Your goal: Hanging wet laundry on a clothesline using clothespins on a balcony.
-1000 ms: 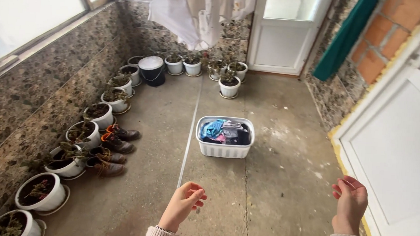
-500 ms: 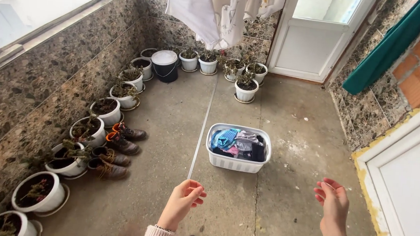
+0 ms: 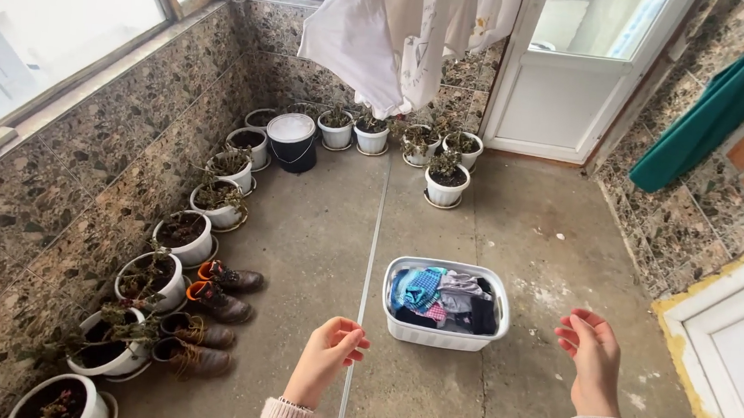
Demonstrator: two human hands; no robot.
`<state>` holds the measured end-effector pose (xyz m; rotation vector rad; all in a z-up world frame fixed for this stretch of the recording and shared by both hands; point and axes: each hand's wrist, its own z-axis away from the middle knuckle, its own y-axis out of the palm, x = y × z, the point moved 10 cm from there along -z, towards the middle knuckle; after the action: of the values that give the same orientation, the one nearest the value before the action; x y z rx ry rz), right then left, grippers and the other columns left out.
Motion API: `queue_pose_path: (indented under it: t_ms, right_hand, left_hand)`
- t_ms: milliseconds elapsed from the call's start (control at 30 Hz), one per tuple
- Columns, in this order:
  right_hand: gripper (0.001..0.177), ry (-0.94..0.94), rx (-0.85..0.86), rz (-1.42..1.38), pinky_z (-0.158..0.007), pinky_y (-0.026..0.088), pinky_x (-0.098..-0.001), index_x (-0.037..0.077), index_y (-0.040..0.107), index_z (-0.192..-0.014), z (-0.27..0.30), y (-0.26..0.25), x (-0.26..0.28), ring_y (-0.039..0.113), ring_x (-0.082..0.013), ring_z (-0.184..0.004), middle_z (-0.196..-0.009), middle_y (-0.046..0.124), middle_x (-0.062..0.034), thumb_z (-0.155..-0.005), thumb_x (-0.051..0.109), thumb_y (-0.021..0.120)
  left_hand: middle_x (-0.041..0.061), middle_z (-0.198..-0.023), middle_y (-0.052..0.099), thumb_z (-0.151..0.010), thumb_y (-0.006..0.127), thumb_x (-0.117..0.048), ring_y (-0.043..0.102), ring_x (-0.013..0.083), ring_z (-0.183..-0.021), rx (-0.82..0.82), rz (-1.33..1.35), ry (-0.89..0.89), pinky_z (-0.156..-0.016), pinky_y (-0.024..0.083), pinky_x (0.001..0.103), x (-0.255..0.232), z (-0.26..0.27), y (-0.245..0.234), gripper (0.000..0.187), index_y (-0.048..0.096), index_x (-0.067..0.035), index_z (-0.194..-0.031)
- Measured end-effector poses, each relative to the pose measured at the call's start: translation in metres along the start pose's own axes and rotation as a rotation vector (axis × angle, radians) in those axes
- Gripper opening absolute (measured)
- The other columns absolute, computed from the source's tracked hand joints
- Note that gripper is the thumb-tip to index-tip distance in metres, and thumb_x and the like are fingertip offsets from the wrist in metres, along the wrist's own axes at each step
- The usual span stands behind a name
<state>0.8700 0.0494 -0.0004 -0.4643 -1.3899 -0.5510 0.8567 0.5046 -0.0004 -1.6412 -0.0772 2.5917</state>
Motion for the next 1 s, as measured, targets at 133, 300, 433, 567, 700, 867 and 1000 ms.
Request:
queue_pose_path:
  t_ms: [133,300,433,567,700,867,1000]
  right_hand:
    - [0.012,-0.003,0.012,0.020,-0.078,0.051,-0.0313,0.008,0.061,-0.117,-0.014,0.037,0.002,0.064,-0.0190,-0.086,-0.103,0.067,-0.0100,-0.108,0.012,0.055]
    - [0.011,-0.012,0.023,0.032,-0.079,0.051,-0.0309,0.008,0.061,-0.116,-0.039,0.083,0.012,0.063,-0.0186,-0.086,-0.101,0.067,-0.0094,-0.108,0.011,0.055]
    - [0.011,-0.006,0.044,0.009,-0.078,0.051,-0.0287,0.010,0.062,-0.115,-0.074,0.125,0.002,0.063,-0.0169,-0.086,-0.101,0.066,-0.0078,-0.106,0.012,0.056]
    - [0.010,-0.003,0.069,0.007,-0.078,0.051,-0.0293,0.010,0.062,-0.115,-0.115,0.175,-0.001,0.063,-0.0175,-0.086,-0.101,0.066,-0.0084,-0.108,0.012,0.056]
    - [0.009,0.012,0.066,-0.015,-0.080,0.051,-0.0295,0.011,0.062,-0.114,-0.162,0.226,0.011,0.063,-0.0171,-0.087,-0.102,0.066,-0.0070,-0.108,0.013,0.056]
    - [0.009,-0.022,0.071,-0.049,-0.079,0.050,-0.0286,0.012,0.062,-0.114,-0.234,0.280,0.034,0.064,-0.0165,-0.086,-0.102,0.067,-0.0064,-0.108,0.014,0.056]
    - [0.010,-0.059,0.094,-0.069,-0.079,0.050,-0.0308,0.010,0.064,-0.113,-0.288,0.320,0.046,0.064,-0.0187,-0.086,-0.101,0.068,-0.0086,-0.107,0.013,0.057]
  left_hand:
    - [0.006,-0.094,0.082,-0.099,0.062,-0.024,0.072,0.0141,-0.077,-0.003,0.027,-0.023,-0.072,0.051,0.026,-0.009,-0.026,-0.018,0.015,0.068,-0.011,-0.100]
    - [0.007,-0.094,0.083,-0.098,0.062,-0.025,0.073,0.0139,-0.078,-0.025,0.042,-0.018,-0.072,0.053,0.026,-0.012,-0.071,-0.042,0.015,0.068,-0.011,-0.097]
    - [0.007,-0.093,0.083,-0.098,0.063,-0.024,0.072,0.0147,-0.077,-0.042,0.078,-0.008,-0.072,0.053,0.027,-0.021,-0.107,-0.058,0.014,0.067,-0.011,-0.097]
    - [0.008,-0.094,0.083,-0.097,0.063,-0.024,0.073,0.0154,-0.078,-0.070,0.056,-0.004,-0.073,0.054,0.027,-0.043,-0.151,-0.074,0.014,0.067,-0.011,-0.096]
    - [0.007,-0.094,0.083,-0.098,0.062,-0.026,0.072,0.0145,-0.079,-0.094,0.026,-0.011,-0.075,0.055,0.028,-0.085,-0.198,-0.085,0.015,0.067,-0.011,-0.096]
    - [0.008,-0.092,0.082,-0.096,0.062,-0.025,0.071,0.0152,-0.077,-0.094,0.011,0.024,-0.075,0.055,0.027,-0.148,-0.274,-0.087,0.015,0.066,-0.010,-0.094]
    - [0.009,-0.089,0.081,-0.095,0.064,-0.023,0.070,0.0153,-0.070,-0.058,0.025,0.112,-0.069,0.053,0.026,-0.180,-0.343,-0.075,0.014,0.065,-0.009,-0.093]
